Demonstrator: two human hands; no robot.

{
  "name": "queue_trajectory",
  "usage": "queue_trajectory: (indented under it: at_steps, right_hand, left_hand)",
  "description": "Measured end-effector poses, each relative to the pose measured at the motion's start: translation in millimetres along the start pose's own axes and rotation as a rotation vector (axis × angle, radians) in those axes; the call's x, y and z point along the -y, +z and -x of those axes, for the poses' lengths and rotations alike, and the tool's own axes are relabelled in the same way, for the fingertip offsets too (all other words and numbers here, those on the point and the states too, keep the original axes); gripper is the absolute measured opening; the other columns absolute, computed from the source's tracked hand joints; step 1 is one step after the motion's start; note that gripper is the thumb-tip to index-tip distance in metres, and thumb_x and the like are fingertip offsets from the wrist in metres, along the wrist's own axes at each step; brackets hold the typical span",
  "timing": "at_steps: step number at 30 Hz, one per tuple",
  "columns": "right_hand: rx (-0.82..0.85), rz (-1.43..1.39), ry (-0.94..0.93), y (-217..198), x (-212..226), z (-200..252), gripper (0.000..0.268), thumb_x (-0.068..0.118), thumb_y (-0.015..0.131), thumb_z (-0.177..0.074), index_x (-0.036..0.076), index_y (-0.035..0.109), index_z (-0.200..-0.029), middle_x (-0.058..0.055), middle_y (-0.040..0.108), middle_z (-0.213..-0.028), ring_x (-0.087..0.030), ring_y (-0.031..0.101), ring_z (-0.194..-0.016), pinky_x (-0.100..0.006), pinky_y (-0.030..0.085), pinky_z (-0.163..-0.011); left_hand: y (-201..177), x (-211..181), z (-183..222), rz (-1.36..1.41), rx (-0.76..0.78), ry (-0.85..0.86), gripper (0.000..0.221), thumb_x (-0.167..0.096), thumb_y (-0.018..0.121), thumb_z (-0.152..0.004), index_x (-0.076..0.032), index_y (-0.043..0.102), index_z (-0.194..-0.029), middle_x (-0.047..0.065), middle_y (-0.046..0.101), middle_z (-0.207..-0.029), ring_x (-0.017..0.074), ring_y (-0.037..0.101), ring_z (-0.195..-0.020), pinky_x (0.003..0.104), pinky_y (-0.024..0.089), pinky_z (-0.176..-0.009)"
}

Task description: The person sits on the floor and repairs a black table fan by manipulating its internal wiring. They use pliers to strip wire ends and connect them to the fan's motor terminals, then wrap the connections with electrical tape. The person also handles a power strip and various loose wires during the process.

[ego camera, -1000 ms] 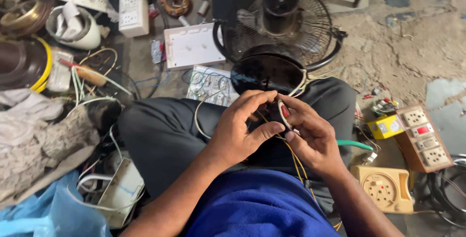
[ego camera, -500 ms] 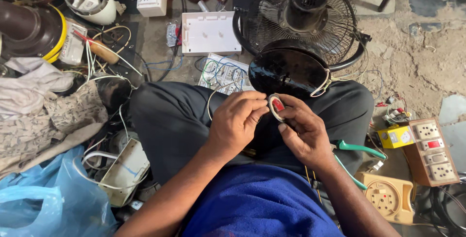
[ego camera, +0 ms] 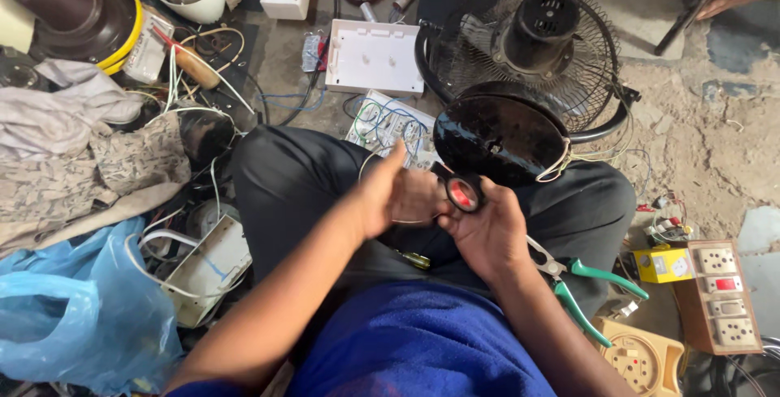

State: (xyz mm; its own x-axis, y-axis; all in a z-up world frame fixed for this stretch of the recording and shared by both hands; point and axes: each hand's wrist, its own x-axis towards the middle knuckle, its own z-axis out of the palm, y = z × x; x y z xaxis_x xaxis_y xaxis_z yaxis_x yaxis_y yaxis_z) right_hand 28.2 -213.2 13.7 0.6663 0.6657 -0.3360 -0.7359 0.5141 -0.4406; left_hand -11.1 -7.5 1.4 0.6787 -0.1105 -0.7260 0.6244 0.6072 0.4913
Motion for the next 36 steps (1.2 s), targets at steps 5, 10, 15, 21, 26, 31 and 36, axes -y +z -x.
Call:
queue_trajectory:
  at_steps: [5,10,15,21,26,31,36]
  right_hand:
    - [0.025,0.522,-0.098,29,-4,-16,0.069,0.025,0.050,-0.090,0.004,0.034,-0.154,-0.020,0.065,-0.120,-0.025,0.067,-0.080,-0.036,0.055,-0.071]
    - [0.329,0.957,-0.361,53,11,-11,0.080,0.024,0.048,-0.090,0.001,0.019,-0.161,-0.024,0.058,-0.144,-0.028,0.065,-0.106,-0.036,0.050,-0.091]
    - [0.370,1.395,-0.679,60,-2,-29,0.065,0.023,0.055,-0.106,-0.008,0.028,-0.157,-0.034,0.046,-0.150,-0.045,0.052,-0.130,-0.045,0.046,-0.101]
    - [0.159,1.297,-0.517,81,2,-98,0.036,0.028,0.051,-0.099,-0.002,0.061,-0.117,-0.025,0.069,-0.107,-0.035,0.069,-0.099,-0.040,0.054,-0.088]
    - [-0.043,1.364,-0.467,132,7,-95,0.028,0.028,0.058,-0.094,0.005,0.072,-0.101,-0.018,0.072,-0.087,-0.033,0.073,-0.081,-0.042,0.057,-0.076]
    - [0.763,1.504,-0.697,128,10,37,0.012,0.016,0.066,-0.096,0.005,0.067,-0.090,-0.013,0.070,-0.092,-0.034,0.069,-0.088,-0.043,0.055,-0.084]
    - [0.272,1.142,-0.544,97,61,53,0.030,0.027,0.056,-0.099,0.006,0.064,-0.117,-0.009,0.064,-0.118,-0.020,0.063,-0.111,-0.037,0.051,-0.099]
  left_hand:
    - [30,33,33,0.027,0.010,0.039,0.057,-0.074,0.051,-0.088,-0.019,0.065,-0.096,0.000,0.068,-0.083,0.0204,0.074,-0.081,0.048,0.060,-0.075]
    - [19,16,47,0.079,-0.033,0.230,0.038,-0.053,0.064,-0.095,-0.016,0.071,-0.094,0.001,0.066,-0.082,0.0150,0.066,-0.076,0.038,0.058,-0.073]
    - [12,-7,35,-0.301,-0.305,0.716,0.026,-0.028,0.071,-0.099,-0.009,0.062,-0.083,0.000,0.062,-0.080,0.0109,0.054,-0.076,0.030,0.046,-0.066]
    - [16,-40,-9,-0.548,-0.737,1.347,0.036,-0.021,0.073,-0.107,-0.003,0.053,-0.082,0.005,0.057,-0.088,0.0095,0.050,-0.083,0.028,0.044,-0.072]
    - [-13,-67,-34,-0.170,-0.590,1.260,0.027,-0.015,0.072,-0.097,-0.006,0.054,-0.081,0.000,0.071,-0.083,0.0077,0.060,-0.074,0.025,0.052,-0.067]
    - [-70,-160,31,-0.510,-0.660,1.287,0.015,-0.010,0.065,-0.109,-0.004,0.051,-0.110,0.005,0.067,-0.102,0.0162,0.068,-0.087,0.031,0.057,-0.071]
    - [55,-147,94,-1.679,0.015,1.069,0.101,-0.015,0.094,-0.066,-0.005,0.038,-0.149,0.025,0.053,-0.145,0.0415,0.050,-0.137,0.047,0.043,-0.108]
